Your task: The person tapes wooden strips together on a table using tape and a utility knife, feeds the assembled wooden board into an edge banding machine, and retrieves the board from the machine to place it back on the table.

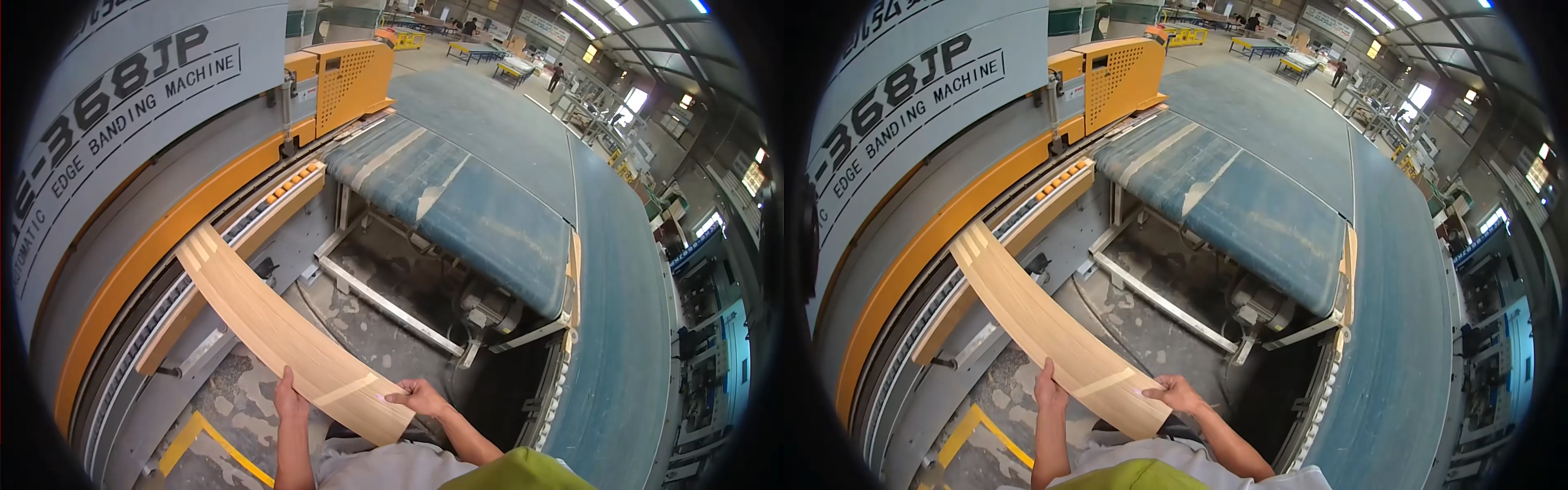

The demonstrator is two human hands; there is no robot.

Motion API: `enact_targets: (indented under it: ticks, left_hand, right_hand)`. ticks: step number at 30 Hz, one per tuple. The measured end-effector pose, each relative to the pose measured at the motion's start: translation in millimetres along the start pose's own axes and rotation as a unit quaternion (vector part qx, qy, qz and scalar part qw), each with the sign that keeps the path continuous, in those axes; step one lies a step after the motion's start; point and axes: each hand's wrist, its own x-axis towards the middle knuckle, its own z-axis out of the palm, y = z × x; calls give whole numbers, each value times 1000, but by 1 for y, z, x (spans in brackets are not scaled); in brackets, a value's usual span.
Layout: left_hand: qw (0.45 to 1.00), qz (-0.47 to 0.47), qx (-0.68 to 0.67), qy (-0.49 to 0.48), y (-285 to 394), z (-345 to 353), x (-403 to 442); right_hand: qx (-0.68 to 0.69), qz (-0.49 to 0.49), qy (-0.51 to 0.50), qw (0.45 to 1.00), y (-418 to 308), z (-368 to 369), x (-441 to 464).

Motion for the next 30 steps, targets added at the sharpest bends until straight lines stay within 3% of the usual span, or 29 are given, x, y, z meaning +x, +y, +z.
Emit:
enact_targets:
  ticks: [14,20,21,30]
  left_hand:
    - [996,-8,75,44,-33,89,48]
    - [998,-11,56,1,-61,110,80]
    - [999,-4,54,0,-64,115,83]
    - [997,-6,76,14,-90,178,100]
  right_hand:
    - [18,-20,17,999,-36,-89,33]
    - [50,-11,-9,999,-31,-129,60]
    - [-10,-12,-17,1000,-16,-138,77]
    - [-50,-47,-6,998,-29,-194,106]
